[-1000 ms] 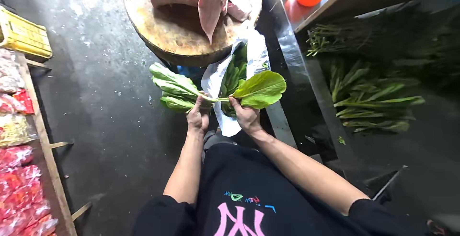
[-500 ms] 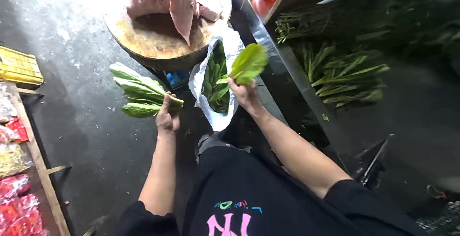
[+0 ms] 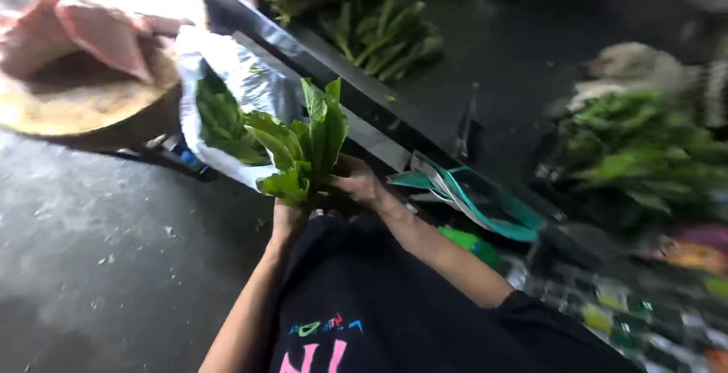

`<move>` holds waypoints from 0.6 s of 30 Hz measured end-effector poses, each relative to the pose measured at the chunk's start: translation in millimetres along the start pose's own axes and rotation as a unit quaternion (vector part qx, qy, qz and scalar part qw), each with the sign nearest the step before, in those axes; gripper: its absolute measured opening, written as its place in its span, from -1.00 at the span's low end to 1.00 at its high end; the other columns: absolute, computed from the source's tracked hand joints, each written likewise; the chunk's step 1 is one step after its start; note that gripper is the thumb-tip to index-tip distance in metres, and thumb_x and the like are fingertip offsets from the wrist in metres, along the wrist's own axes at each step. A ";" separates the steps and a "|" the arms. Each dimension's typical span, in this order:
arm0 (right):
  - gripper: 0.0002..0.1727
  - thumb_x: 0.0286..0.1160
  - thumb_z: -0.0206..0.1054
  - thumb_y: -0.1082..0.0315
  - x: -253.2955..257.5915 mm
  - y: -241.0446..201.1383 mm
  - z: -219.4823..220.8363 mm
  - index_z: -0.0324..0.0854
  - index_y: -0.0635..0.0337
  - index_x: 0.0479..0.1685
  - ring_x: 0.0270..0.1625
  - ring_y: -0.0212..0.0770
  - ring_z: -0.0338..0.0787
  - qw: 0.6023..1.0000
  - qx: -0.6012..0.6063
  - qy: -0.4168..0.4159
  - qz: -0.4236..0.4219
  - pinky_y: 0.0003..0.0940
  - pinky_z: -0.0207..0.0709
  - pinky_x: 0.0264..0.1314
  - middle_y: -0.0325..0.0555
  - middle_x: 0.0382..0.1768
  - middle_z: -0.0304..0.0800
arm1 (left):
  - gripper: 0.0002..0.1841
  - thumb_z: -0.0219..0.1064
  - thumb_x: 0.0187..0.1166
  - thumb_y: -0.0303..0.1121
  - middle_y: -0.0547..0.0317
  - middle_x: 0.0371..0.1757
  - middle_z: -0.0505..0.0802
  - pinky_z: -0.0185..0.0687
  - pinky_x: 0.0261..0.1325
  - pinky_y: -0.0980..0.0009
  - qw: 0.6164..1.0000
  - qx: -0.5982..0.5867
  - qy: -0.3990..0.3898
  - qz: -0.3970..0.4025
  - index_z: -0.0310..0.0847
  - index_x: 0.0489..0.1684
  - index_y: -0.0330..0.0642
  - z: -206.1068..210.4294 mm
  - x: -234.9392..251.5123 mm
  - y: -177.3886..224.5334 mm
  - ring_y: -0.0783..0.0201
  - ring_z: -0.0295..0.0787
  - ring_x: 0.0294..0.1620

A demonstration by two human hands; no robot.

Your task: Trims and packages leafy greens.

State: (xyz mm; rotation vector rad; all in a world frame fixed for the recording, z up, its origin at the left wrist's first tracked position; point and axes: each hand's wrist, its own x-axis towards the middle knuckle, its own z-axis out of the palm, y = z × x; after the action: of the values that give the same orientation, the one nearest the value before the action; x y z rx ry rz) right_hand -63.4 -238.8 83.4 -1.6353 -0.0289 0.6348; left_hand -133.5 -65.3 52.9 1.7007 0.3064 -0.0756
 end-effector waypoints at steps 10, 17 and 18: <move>-0.64 0.41 0.45 0.52 -90.2 43.9 -63.4 0.69 0.21 0.21 0.14 -0.26 0.82 0.966 0.148 0.192 -0.089 -0.19 0.74 0.28 -0.09 0.07 0.86 | -0.78 0.25 0.62 -0.38 0.26 -0.18 0.87 0.82 -0.04 0.31 0.954 -0.203 -0.204 -0.083 0.61 0.15 -0.12 67.0 -0.9 16.6 0.36 0.83 -0.18; -0.65 0.38 0.32 0.45 -91.8 31.1 -56.3 0.67 0.02 0.17 0.08 -0.27 0.83 0.927 0.316 0.176 -0.097 -0.17 0.75 0.17 -0.18 0.03 0.86 | -0.67 0.40 0.54 -0.37 0.09 -0.02 0.88 0.82 0.11 0.13 0.909 -0.303 -0.263 -0.113 0.59 0.25 -0.15 61.2 15.4 23.7 0.20 0.85 -0.02; -0.64 0.35 0.30 0.42 -87.0 28.6 -52.2 0.65 0.00 0.16 0.08 -0.26 0.82 0.921 0.332 0.179 -0.096 -0.16 0.74 0.16 -0.18 0.02 0.85 | -0.67 0.41 0.52 -0.38 0.09 -0.03 0.88 0.82 0.12 0.14 0.907 -0.305 -0.268 -0.111 0.60 0.23 -0.17 54.9 20.4 24.6 0.20 0.86 -0.03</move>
State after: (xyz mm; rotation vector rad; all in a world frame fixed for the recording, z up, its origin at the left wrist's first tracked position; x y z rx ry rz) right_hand -124.9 -324.1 91.8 -1.0446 0.2654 0.1483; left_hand -101.0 -118.9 63.4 0.9629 0.0881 -0.5515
